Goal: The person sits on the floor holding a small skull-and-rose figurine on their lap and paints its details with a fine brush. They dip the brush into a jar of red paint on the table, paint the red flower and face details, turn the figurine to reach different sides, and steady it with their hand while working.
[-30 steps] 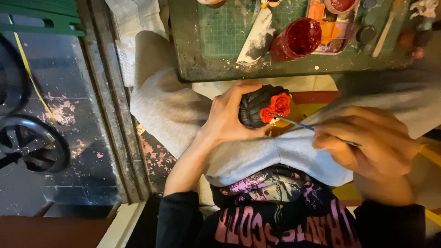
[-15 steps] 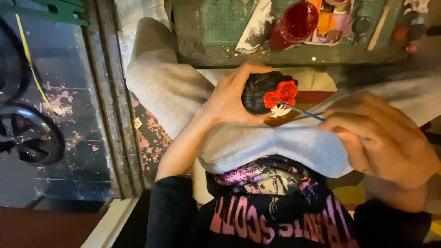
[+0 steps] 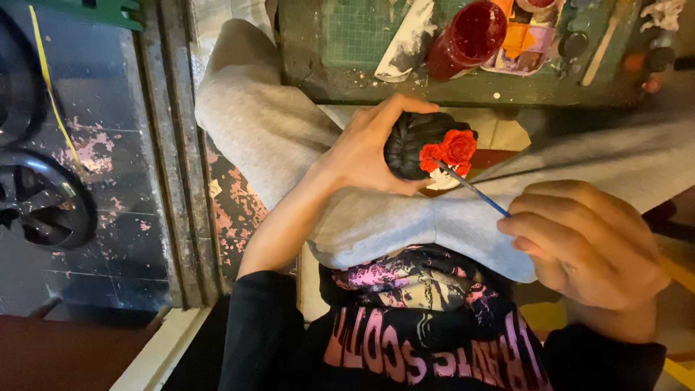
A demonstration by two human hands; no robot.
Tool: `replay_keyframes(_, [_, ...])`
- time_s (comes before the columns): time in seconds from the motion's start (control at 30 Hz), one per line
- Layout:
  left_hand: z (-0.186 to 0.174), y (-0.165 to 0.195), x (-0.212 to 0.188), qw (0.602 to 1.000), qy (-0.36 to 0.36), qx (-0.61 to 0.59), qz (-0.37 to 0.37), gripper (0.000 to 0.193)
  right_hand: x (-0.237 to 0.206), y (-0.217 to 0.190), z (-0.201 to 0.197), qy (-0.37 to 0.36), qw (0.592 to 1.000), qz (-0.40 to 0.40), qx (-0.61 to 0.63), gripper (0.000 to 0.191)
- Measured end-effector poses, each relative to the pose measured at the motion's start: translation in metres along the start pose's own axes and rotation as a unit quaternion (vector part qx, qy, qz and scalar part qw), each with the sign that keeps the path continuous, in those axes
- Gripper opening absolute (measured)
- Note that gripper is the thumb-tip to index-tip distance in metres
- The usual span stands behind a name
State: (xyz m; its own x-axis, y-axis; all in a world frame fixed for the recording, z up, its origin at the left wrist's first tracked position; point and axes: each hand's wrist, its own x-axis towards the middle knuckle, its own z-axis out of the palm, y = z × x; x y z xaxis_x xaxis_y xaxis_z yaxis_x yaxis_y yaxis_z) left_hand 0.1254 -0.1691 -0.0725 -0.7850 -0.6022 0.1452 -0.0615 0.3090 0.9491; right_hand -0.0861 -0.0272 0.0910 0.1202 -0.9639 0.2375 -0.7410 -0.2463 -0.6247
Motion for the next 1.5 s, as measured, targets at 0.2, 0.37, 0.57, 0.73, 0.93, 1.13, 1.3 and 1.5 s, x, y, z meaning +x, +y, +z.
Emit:
replay_keyframes(0.2, [-0.001, 0.001, -0.002, 1.0, -0.009, 0.004, -0.03, 0.085, 0.008, 0.003, -0.001, -0.053, 0.991, -0.115, -0.045, 0.015])
replay_keyframes(0.37, [-0.001, 0.002, -0.001, 0.999, -0.006, 0.021, -0.037, 0.085, 0.014, 0.001, -0.004, -0.049, 0.983, -0.158, -0.084, 0.018])
replay_keyframes(0.57, [0.002, 0.005, -0.001, 0.999, -0.005, 0.015, -0.05, 0.085, 0.013, -0.003, -0.004, -0.016, 0.995, -0.078, -0.061, 0.016])
replay_keyframes(0.73, [0.003, 0.001, 0.002, 0.999, 0.006, 0.021, -0.041, 0.084, 0.011, 0.014, 0.001, 0.015, 0.998, -0.055, -0.003, 0.012])
replay_keyframes(0.93, [0.006, -0.003, 0.002, 0.999, 0.008, 0.015, -0.029, 0.084, 0.007, 0.032, 0.005, 0.041, 0.997, -0.063, 0.014, 0.009])
replay_keyframes(1.13, [0.006, -0.007, -0.001, 1.0, 0.01, 0.009, -0.023, 0.085, 0.007, 0.035, 0.006, 0.034, 0.997, -0.05, 0.045, 0.011])
replay_keyframes(1.3, [0.006, -0.007, 0.0, 0.999, 0.009, 0.018, -0.037, 0.087, 0.007, 0.034, 0.008, 0.042, 0.997, -0.05, 0.033, 0.01])
replay_keyframes(1.5, [0.005, -0.007, 0.0, 0.996, -0.002, 0.023, -0.084, 0.084, 0.009, 0.038, 0.01, 0.009, 0.995, -0.06, 0.075, 0.013])
